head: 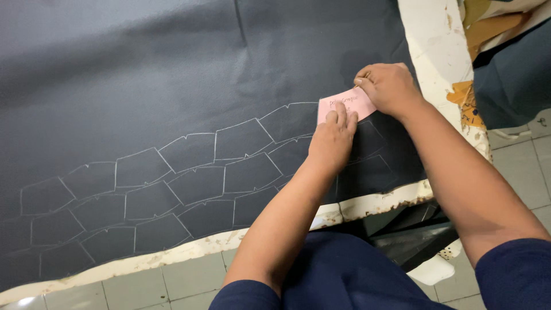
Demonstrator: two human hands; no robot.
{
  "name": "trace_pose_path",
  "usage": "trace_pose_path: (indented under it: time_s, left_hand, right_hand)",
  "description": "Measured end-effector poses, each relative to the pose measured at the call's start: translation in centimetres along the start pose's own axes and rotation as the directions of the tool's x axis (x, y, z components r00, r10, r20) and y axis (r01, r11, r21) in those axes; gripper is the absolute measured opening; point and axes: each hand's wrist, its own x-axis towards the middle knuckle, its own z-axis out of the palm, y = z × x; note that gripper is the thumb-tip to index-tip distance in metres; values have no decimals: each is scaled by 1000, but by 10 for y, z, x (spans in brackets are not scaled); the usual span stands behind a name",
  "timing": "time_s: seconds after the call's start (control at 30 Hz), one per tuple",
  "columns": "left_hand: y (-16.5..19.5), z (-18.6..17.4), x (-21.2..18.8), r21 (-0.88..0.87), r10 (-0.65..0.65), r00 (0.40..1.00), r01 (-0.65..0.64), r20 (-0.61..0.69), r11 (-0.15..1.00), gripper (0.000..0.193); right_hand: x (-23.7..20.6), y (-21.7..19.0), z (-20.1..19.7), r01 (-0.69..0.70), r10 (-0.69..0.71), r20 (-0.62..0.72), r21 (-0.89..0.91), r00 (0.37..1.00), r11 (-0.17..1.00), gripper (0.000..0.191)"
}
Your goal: The person places a pink paper pattern on a large piece of dark fabric laid on a table and traces its outline with a pencil. They repeat this process multiple times across the fabric surface.
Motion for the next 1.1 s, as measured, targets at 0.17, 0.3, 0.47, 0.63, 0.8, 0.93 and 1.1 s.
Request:
trace_pose_path:
  time_s: [0.17, 0.3, 0.47, 0.63, 0.8, 0.93, 1.1]
  left_hand:
    - [5, 0, 10, 59, -10, 1000, 11, -20, 998, 50]
    - [6, -1, 11, 90, 2, 1000, 0, -31, 996, 50]
    - [-2, -6, 9, -11, 32, 998, -33, -48, 999, 47]
    - [-11, -13, 5, -137, 30, 1000, -29, 5, 990, 43]
    - [-21, -22, 0, -267, -31, 998, 47, 62, 962, 37]
    - [-27, -26, 0, -310, -35, 995, 63, 95, 949, 40]
    - [-31, -28, 1, -354, -62, 991, 102, 122, 930, 40]
  right_hand:
    - [-8, 9, -5, -16, 18, -66, 30, 998, 999, 19]
    - [-19, 9, -4, -35, 49, -91, 144, 995, 989, 19]
    - [-51, 13, -16, -94, 97, -40, 85, 994, 992, 19]
    - [-75, 15, -22, -127, 132, -39, 99, 991, 987, 20]
    - [-85, 14, -18, -160, 174, -66, 172, 983, 972, 20]
    - [-85, 2, -5, -18, 35, -145, 118, 989, 993, 17]
    - [-87, -21, 10, 24, -9, -83, 183, 996, 983, 13]
